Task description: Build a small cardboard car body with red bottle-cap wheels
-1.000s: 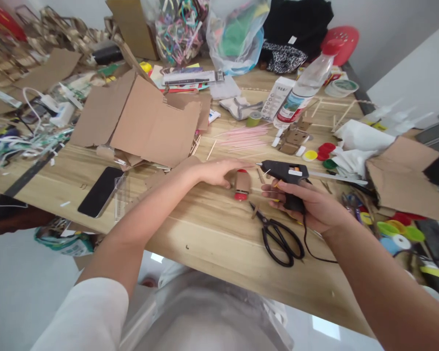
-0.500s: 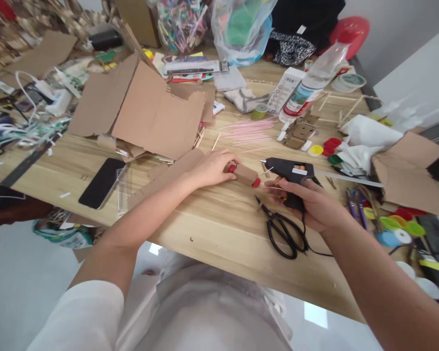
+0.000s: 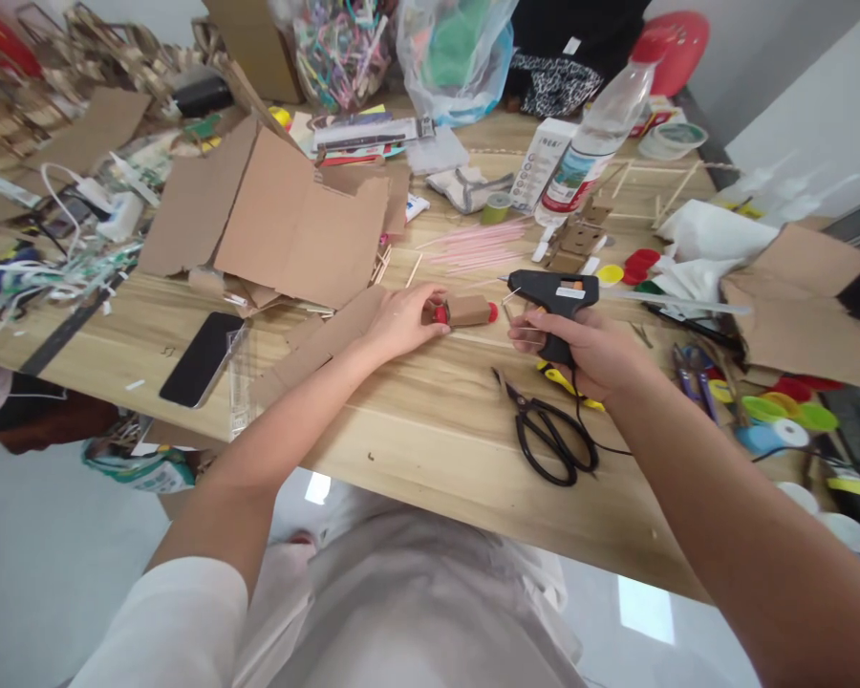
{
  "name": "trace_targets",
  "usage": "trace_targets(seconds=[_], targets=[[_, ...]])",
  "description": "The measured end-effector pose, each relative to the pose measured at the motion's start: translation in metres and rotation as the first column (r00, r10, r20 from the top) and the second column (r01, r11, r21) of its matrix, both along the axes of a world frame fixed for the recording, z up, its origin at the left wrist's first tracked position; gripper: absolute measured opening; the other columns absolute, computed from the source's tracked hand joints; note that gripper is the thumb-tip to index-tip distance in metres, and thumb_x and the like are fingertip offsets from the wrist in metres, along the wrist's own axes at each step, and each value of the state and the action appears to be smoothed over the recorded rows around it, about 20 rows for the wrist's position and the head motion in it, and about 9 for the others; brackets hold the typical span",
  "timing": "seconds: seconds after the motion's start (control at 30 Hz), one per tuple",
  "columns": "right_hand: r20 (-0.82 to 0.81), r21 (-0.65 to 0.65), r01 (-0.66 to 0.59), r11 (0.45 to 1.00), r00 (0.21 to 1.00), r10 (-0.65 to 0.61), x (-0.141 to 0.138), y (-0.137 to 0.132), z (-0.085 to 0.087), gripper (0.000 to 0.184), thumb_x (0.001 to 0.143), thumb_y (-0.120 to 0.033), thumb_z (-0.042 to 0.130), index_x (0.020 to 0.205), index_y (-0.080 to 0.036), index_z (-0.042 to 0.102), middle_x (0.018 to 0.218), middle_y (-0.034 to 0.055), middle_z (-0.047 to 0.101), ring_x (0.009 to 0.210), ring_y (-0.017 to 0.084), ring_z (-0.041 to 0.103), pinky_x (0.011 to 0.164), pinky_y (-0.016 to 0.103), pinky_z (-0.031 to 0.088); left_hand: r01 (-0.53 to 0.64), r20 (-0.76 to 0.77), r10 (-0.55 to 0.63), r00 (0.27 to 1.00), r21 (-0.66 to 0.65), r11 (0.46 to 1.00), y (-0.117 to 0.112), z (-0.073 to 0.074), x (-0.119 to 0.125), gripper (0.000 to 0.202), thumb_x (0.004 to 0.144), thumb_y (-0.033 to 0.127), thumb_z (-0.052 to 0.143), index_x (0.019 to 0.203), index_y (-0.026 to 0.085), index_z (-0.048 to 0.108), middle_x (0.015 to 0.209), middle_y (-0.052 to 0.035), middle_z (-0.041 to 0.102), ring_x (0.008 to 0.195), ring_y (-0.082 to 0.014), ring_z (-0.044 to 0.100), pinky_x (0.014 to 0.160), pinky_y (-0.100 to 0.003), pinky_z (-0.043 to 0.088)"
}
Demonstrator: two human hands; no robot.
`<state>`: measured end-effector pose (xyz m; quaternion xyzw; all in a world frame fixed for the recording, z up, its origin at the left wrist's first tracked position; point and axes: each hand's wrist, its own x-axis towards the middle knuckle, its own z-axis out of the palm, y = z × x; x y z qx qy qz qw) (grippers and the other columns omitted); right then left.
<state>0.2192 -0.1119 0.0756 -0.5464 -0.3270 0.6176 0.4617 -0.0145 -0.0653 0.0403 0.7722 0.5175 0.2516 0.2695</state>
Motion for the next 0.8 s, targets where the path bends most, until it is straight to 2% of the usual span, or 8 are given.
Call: trace_targets(seconds=[0.1,0.2,0.37,0.5,0.63,0.8], targets=[[0.039,0.014,-0.018,1.0,0.999,0.017,0.001,0.002,0.001,0.023,0.075,-0.012,0.086,0.061,-0.021,0.071,0.064,0.0005,0.074,0.064,0.015,0.073,0.066,0.024,0.065,-0.011,-0.028,0.011,1.0,-0.018,1.0,0.0,0.003,0.002,0.062,0.074,0.024,0.091,0.131,0.021,0.068,0.121,-0.0097,0.08,0.112,-0.0283,0.075,0.111,-0.048,0.049],[0.097,0.028,-0.037,0.999,0.995,0.035,0.003,0.008,0.0,0.02,0.075,-0.012,0.088,0.064,-0.02,0.072,0.066,0.0009,0.075,0.065,0.014,0.072,0.069,0.024,0.064,-0.002,-0.026,0.002,1.0,-0.016,1.0,0.002,0.004,0.004,0.058,0.076,0.024,0.089,0.13,0.023,0.068,0.118,-0.0072,0.08,0.11,-0.0264,0.075,0.11,-0.046,0.049],[0.23,0.048,-0.127,0.991,0.967,0.112,-0.001,0.02,-0.004,0.029,0.068,-0.003,0.089,0.058,-0.019,0.067,0.059,-0.0019,0.069,0.056,0.011,0.063,0.061,0.021,0.058,0.005,-0.048,-0.004,0.999,0.01,1.0,0.005,0.003,0.005,0.052,0.079,0.023,0.086,0.128,0.023,0.069,0.119,-0.0078,0.08,0.114,-0.0274,0.074,0.112,-0.046,0.049],[0.255,0.02,-0.14,0.99,0.958,0.131,0.001,0.027,0.001,0.031,0.067,-0.006,0.09,0.056,-0.02,0.065,0.055,-0.0026,0.064,0.053,0.011,0.059,0.057,0.023,0.057,0.014,-0.066,-0.012,0.998,0.019,1.0,0.004,0.0,0.004,0.061,0.076,0.025,0.089,0.133,0.023,0.067,0.124,-0.0088,0.079,0.12,-0.0289,0.072,0.115,-0.047,0.046],[0.282,-0.015,-0.157,0.987,0.947,0.155,0.029,0.026,0.014,0.03,0.072,-0.013,0.089,0.059,-0.021,0.063,0.059,-0.0024,0.062,0.056,0.01,0.059,0.057,0.022,0.056,0.019,-0.057,-0.017,0.998,0.051,0.999,0.005,-0.004,0.005,0.058,0.075,0.025,0.089,0.13,0.025,0.07,0.128,-0.0078,0.078,0.125,-0.0304,0.069,0.117,-0.049,0.043],[0.35,-0.173,-0.265,0.949,0.884,0.31,0.072,0.015,0.021,0.026,0.075,-0.022,0.087,0.058,-0.02,0.067,0.061,0.0027,0.064,0.054,0.011,0.054,0.05,0.024,0.051,-0.023,0.053,0.025,0.998,-0.035,0.999,0.008,-0.006,0.004,0.044,0.078,0.023,0.086,0.12,0.023,0.075,0.111,-0.0057,0.081,0.108,-0.0272,0.075,0.105,-0.044,0.054]])
